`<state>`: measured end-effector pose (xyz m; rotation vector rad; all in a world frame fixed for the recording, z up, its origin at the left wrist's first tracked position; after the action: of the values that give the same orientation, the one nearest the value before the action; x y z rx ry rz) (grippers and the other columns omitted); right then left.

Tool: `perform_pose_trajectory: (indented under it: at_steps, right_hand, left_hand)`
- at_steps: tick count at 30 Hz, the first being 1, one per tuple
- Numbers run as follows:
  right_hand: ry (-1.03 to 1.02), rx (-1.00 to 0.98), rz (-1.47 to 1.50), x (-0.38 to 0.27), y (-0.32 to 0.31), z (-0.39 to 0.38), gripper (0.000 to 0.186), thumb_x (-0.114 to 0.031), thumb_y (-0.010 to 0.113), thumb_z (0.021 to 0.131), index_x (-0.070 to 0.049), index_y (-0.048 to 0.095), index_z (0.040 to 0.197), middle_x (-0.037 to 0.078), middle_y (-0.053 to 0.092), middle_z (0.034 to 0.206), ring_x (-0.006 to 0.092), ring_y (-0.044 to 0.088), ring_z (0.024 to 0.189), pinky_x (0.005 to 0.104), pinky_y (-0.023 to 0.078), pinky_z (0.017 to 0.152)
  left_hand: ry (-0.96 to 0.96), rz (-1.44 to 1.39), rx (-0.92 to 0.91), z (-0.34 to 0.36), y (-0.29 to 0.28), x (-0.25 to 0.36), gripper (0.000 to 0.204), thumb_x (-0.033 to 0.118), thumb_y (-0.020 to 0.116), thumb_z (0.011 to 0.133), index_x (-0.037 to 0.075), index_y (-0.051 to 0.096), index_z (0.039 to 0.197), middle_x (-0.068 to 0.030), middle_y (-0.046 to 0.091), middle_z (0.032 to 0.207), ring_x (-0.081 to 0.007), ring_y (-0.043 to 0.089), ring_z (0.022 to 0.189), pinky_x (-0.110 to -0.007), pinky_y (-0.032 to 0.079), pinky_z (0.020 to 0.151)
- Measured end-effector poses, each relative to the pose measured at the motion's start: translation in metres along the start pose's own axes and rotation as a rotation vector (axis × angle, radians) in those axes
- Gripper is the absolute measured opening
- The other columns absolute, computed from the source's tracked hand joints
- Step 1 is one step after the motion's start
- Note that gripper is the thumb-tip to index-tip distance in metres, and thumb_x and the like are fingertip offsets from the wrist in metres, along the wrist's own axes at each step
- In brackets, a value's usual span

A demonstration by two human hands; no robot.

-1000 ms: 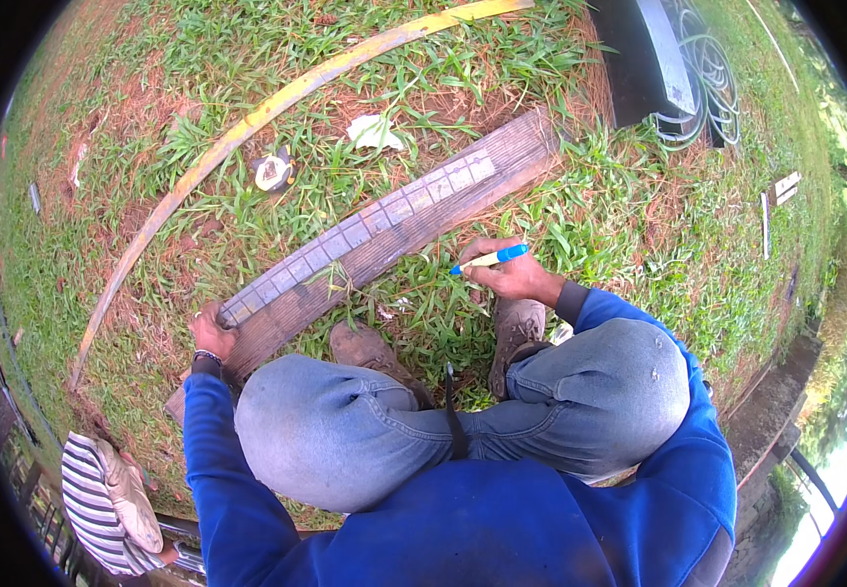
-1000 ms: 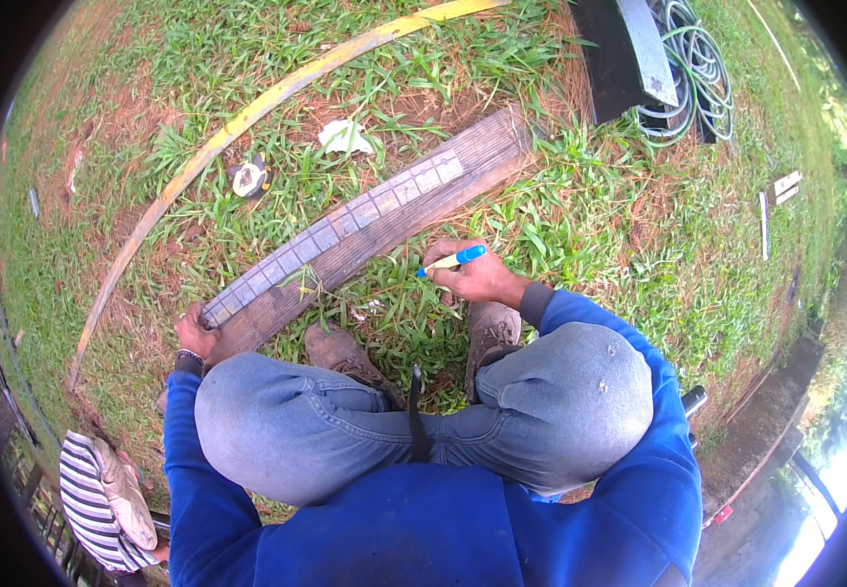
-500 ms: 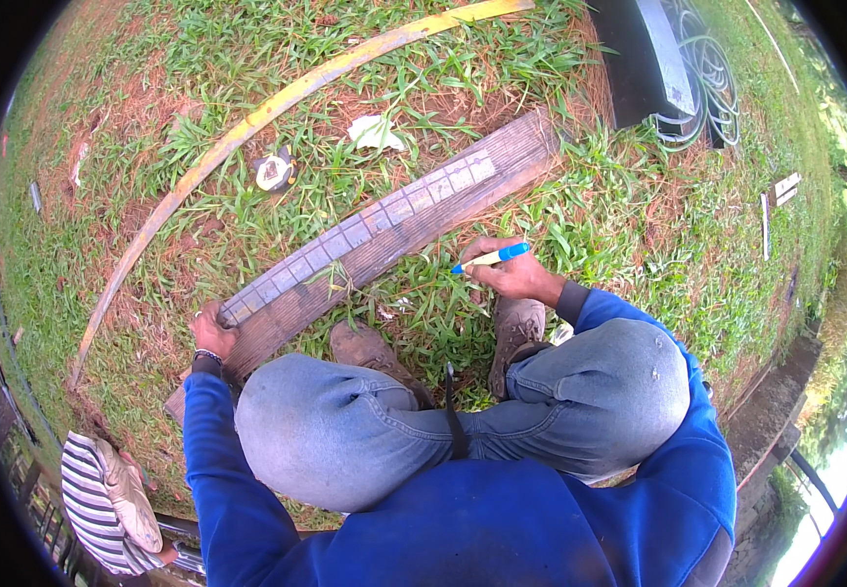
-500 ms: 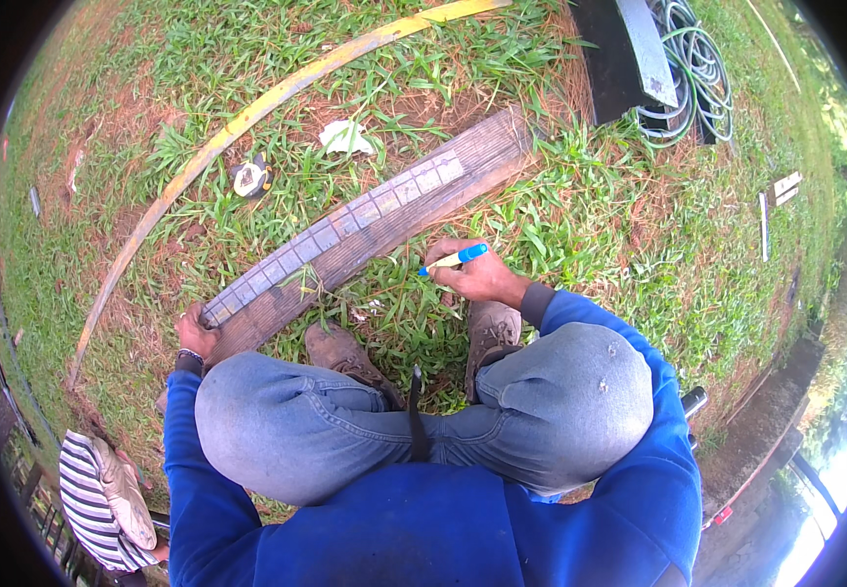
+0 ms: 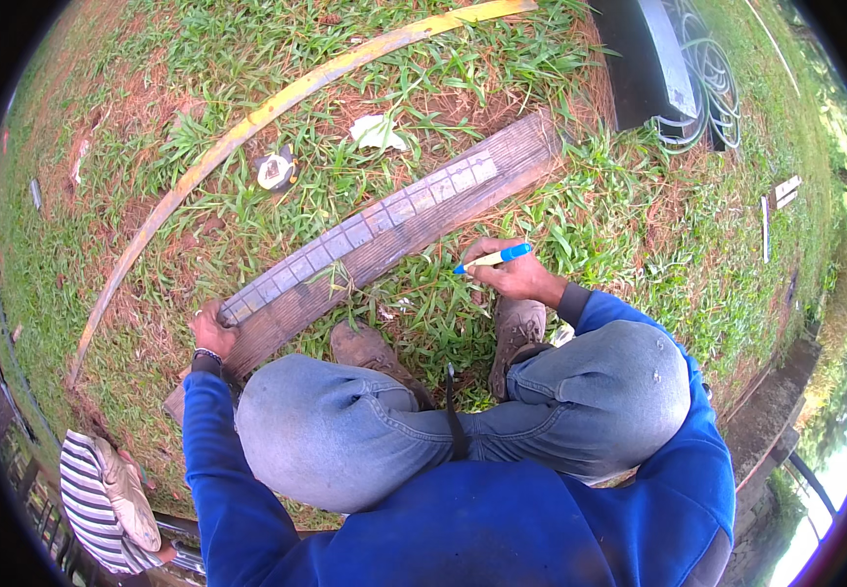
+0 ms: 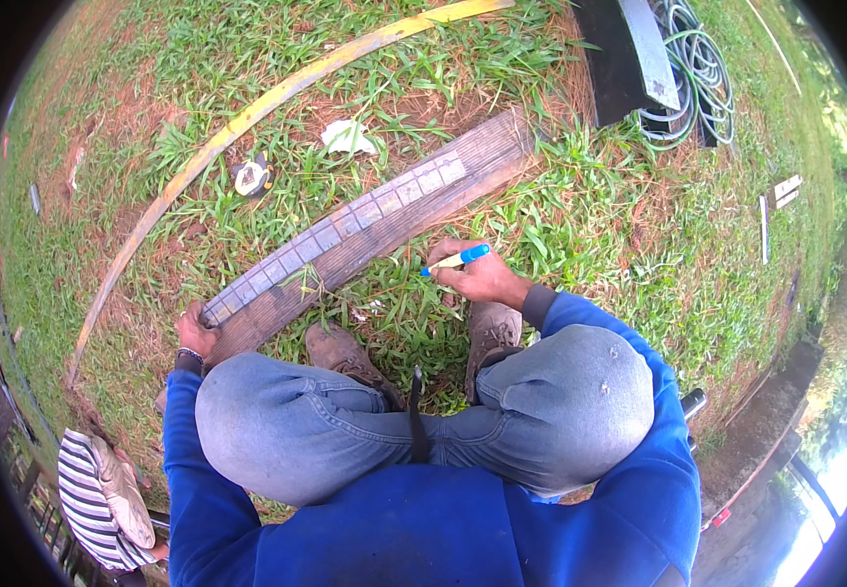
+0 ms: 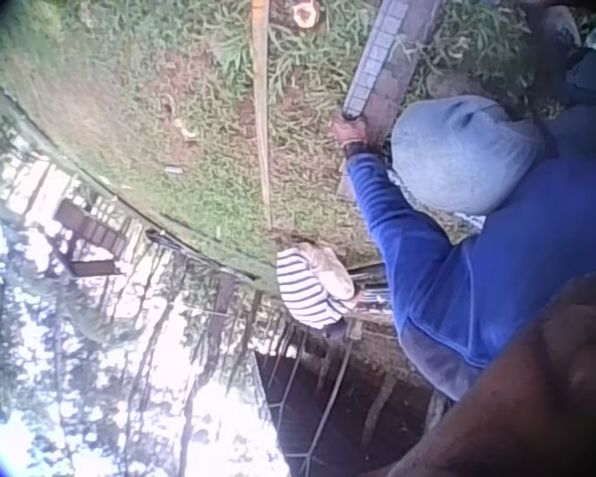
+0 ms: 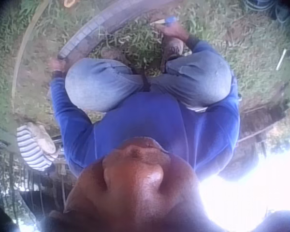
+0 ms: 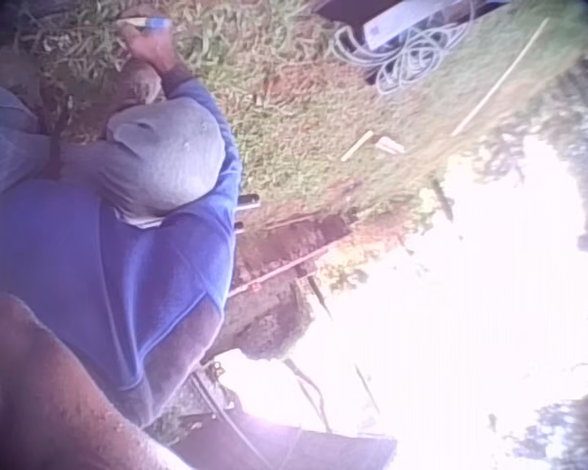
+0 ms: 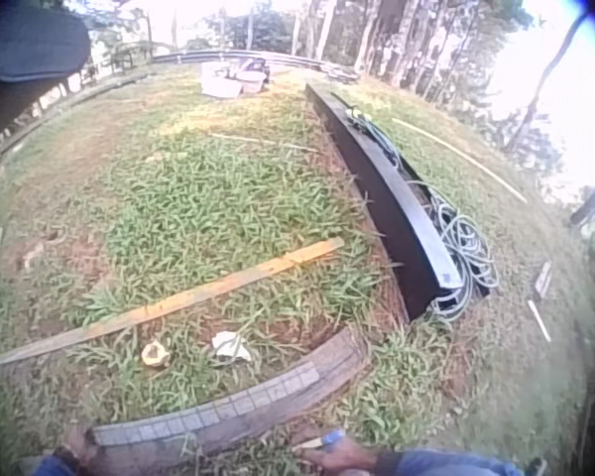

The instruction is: The person places a measuring tool over a metal strip on a wooden board and marks intervals on the strip using a blue pen.

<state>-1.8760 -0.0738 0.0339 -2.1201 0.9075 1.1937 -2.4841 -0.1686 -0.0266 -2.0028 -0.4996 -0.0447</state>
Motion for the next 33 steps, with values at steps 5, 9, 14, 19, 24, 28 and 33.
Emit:
perform_pose_trajectory:
  at_steps: [5,9,14,19,24,28,33]
  right_hand:
    - [0.037,-0.009,0.005,0.005,0.001,0.000,0.019,-0.015,0.071,0.096,-0.004,0.072,0.112,0.005,0.073,0.100,0.0128,0.070,0.090,0.0319,0.056,0.079]
    - [0.033,-0.005,-0.011,0.006,0.000,0.000,0.019,-0.015,0.071,0.096,-0.005,0.073,0.112,0.004,0.073,0.100,0.0126,0.070,0.090,0.0319,0.056,0.079]
    - [0.044,-0.006,-0.017,0.007,0.000,0.000,0.019,-0.015,0.071,0.095,-0.005,0.073,0.111,0.005,0.074,0.099,0.0126,0.070,0.090,0.0318,0.056,0.079]
    - [0.046,-0.007,-0.001,0.005,0.000,0.000,0.020,-0.015,0.071,0.095,-0.005,0.073,0.112,0.005,0.074,0.099,0.0126,0.069,0.090,0.0317,0.056,0.080]
    - [0.043,-0.012,-0.003,0.004,0.000,0.000,0.020,-0.015,0.070,0.095,-0.005,0.073,0.112,0.005,0.074,0.099,0.0127,0.070,0.089,0.0317,0.056,0.080]
    - [0.051,-0.013,-0.018,0.007,0.000,0.001,0.020,-0.015,0.070,0.095,-0.005,0.073,0.111,0.005,0.074,0.099,0.0127,0.069,0.089,0.0317,0.056,0.080]
    - [0.098,-0.008,0.000,0.007,0.000,0.000,0.018,-0.015,0.070,0.093,-0.005,0.073,0.108,0.007,0.073,0.097,0.0150,0.069,0.090,0.0343,0.056,0.082]
  left_hand:
    - [-0.032,0.038,-0.035,0.001,0.000,0.001,0.058,0.010,0.082,0.060,0.011,0.071,0.117,-0.0139,0.073,0.103,-0.0370,0.067,0.106,-0.051,0.038,0.104]
    - [-0.036,0.052,-0.033,0.001,0.000,0.003,0.058,0.010,0.082,0.059,0.011,0.071,0.116,-0.0141,0.072,0.102,-0.0376,0.067,0.105,-0.051,0.039,0.104]
    - [-0.042,0.054,-0.043,0.003,0.002,-0.002,0.059,0.011,0.081,0.059,0.010,0.070,0.117,-0.0162,0.073,0.106,-0.0404,0.066,0.108,-0.051,0.040,0.105]
    - [-0.037,0.041,-0.053,0.002,0.005,-0.006,0.061,0.012,0.082,0.059,0.009,0.070,0.119,-0.0176,0.072,0.110,-0.0414,0.066,0.111,-0.051,0.040,0.105]
    - [-0.042,0.033,-0.051,0.003,0.007,-0.011,0.065,0.012,0.082,0.059,0.009,0.069,0.123,-0.0160,0.071,0.109,-0.0373,0.066,0.109,-0.049,0.039,0.106]
    - [-0.028,0.020,-0.036,0.002,0.004,-0.007,0.063,0.012,0.082,0.059,0.009,0.070,0.120,-0.0144,0.071,0.105,-0.0361,0.066,0.106,-0.048,0.039,0.105]
    - [-0.045,0.007,-0.056,0.004,0.006,-0.008,0.056,0.011,0.082,0.058,0.011,0.070,0.113,-0.0128,0.071,0.096,-0.0365,0.067,0.100,-0.048,0.039,0.102]
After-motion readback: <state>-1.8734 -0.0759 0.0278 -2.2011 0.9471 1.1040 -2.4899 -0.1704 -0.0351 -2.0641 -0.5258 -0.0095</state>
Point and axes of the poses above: each hand's wrist, its own z-axis towards the middle knuckle, its own y-axis out of the palm, x = y × z, the point moved 9 cm from there along z, towards the middle knuckle
